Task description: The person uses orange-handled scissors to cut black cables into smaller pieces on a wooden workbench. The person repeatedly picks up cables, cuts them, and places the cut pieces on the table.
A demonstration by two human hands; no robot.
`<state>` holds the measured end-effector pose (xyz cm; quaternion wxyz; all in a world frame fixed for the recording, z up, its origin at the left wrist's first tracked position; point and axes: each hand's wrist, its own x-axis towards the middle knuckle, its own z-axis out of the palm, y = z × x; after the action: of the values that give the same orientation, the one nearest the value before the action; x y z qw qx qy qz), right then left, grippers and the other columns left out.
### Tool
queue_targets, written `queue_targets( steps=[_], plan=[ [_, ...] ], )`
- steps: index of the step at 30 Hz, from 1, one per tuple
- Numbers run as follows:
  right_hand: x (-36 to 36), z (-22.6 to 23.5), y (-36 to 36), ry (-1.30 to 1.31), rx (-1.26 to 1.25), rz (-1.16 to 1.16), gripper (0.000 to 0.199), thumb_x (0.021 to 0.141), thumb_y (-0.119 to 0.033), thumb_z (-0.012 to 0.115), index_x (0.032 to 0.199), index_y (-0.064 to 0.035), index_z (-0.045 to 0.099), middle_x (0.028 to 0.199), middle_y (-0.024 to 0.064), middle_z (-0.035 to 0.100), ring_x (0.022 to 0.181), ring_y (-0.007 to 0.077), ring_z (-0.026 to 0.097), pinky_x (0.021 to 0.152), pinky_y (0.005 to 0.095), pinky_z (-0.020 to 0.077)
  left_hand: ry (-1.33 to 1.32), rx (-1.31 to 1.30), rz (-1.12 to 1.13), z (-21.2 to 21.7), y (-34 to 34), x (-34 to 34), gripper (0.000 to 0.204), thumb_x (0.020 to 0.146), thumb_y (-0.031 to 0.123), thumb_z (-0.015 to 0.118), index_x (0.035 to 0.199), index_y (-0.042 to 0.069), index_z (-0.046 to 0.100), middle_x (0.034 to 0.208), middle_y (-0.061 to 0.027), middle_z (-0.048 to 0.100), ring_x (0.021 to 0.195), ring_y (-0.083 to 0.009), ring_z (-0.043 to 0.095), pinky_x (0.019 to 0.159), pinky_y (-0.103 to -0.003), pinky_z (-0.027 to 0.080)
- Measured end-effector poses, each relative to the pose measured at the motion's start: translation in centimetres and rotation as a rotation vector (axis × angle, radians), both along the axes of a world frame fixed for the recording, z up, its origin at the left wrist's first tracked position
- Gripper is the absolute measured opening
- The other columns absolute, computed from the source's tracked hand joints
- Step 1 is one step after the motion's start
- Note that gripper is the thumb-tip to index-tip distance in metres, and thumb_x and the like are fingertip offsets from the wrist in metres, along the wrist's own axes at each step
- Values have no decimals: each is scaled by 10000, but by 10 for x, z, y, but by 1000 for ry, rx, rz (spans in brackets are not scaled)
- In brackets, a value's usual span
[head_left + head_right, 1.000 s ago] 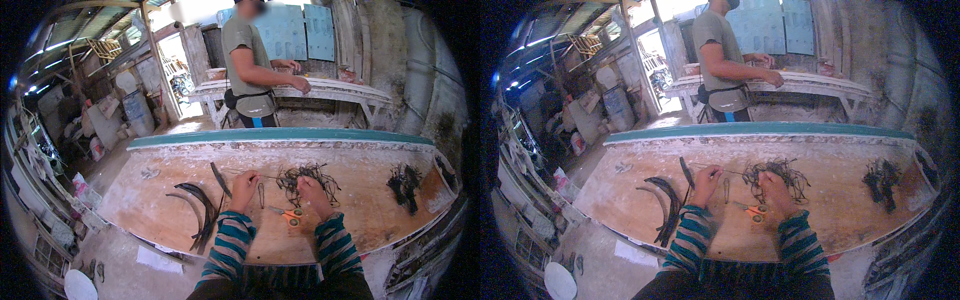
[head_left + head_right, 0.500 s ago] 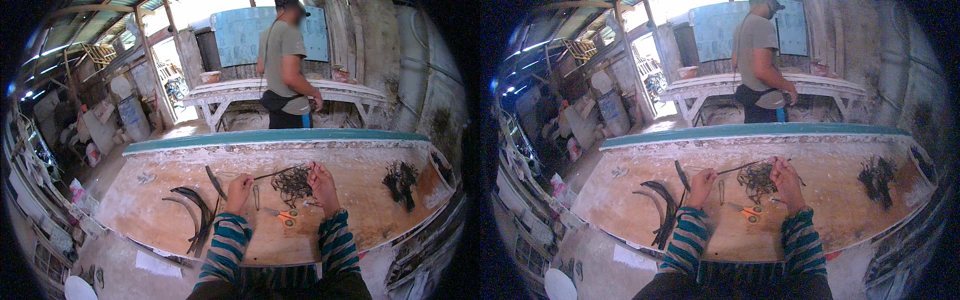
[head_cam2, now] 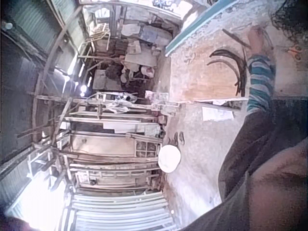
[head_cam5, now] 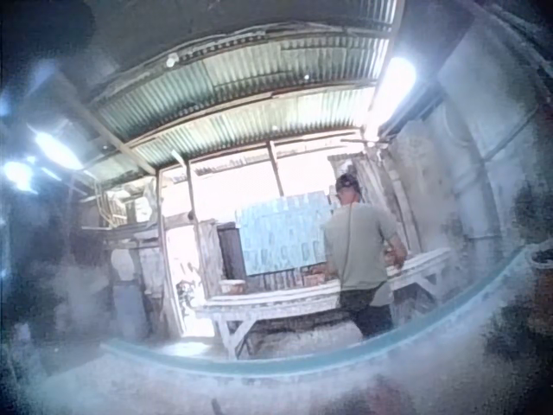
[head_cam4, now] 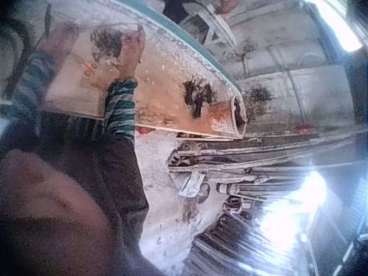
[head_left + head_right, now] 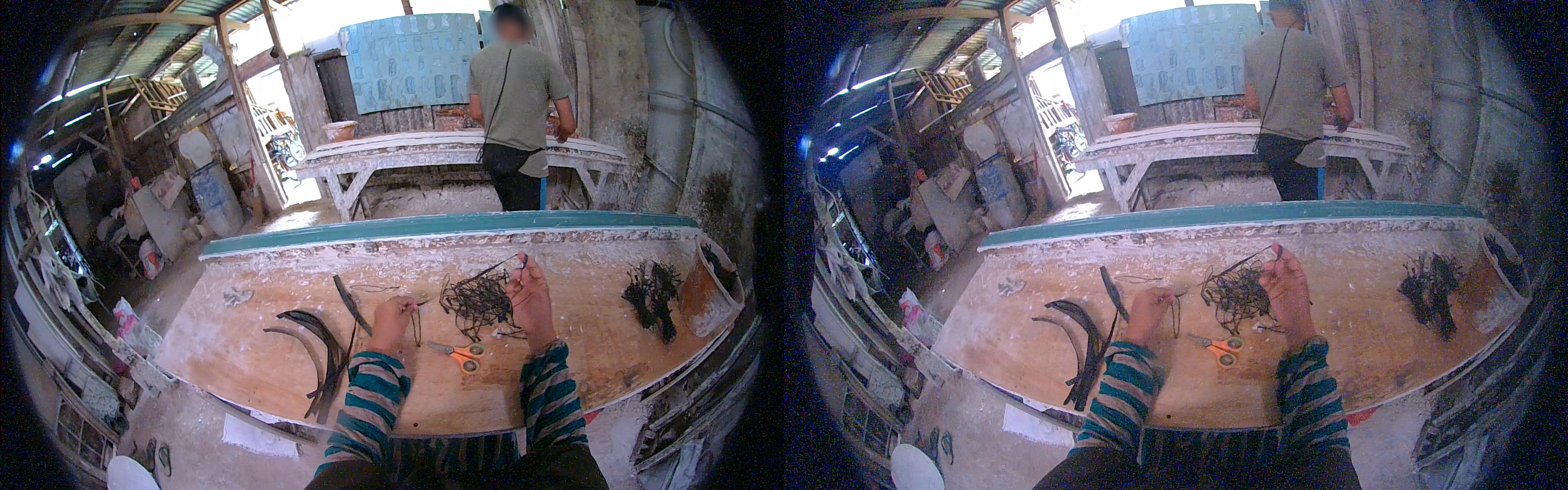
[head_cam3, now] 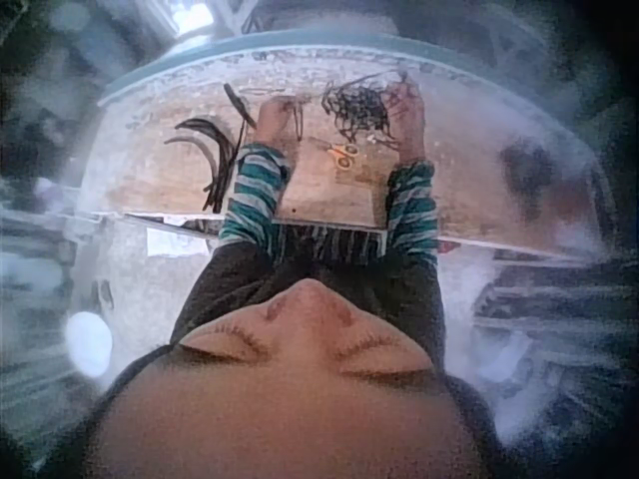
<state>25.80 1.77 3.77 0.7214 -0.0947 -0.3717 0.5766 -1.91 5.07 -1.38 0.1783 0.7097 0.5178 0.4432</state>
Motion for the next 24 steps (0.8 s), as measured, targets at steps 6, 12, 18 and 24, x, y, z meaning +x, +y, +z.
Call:
queue_targets(
  steps=[6,12,18,24],
  plan=[
    [-21,-3,-6,-149,-94,16,217,886,-95,506,1100,-64,491,939,74,605,770,137,585,662,269,498,-310,-138,-179,-12,3,17,192,814,182,620,892,9,647,736,-49,638,643,-131,571,607,-251,442],
    [-46,-18,-9,-467,-305,140,78,866,-83,527,943,-74,527,912,74,617,751,122,578,661,249,474,-689,-432,-298,15,-26,49,157,827,191,608,899,57,645,713,48,573,632,-39,476,567,-188,355],
    [-52,-29,-8,-554,-293,105,40,831,-82,579,856,-54,564,823,23,591,704,80,532,630,210,420,-734,-473,-388,15,-38,65,132,832,193,604,879,73,630,719,71,544,631,-19,441,548,-186,322],
    [-52,-33,-7,-557,-314,95,94,814,-100,603,873,-27,589,799,9,585,717,78,526,637,217,417,-752,-367,-377,15,-36,63,106,820,125,615,861,27,616,754,31,568,685,-50,491,628,-190,381]
  ],
)
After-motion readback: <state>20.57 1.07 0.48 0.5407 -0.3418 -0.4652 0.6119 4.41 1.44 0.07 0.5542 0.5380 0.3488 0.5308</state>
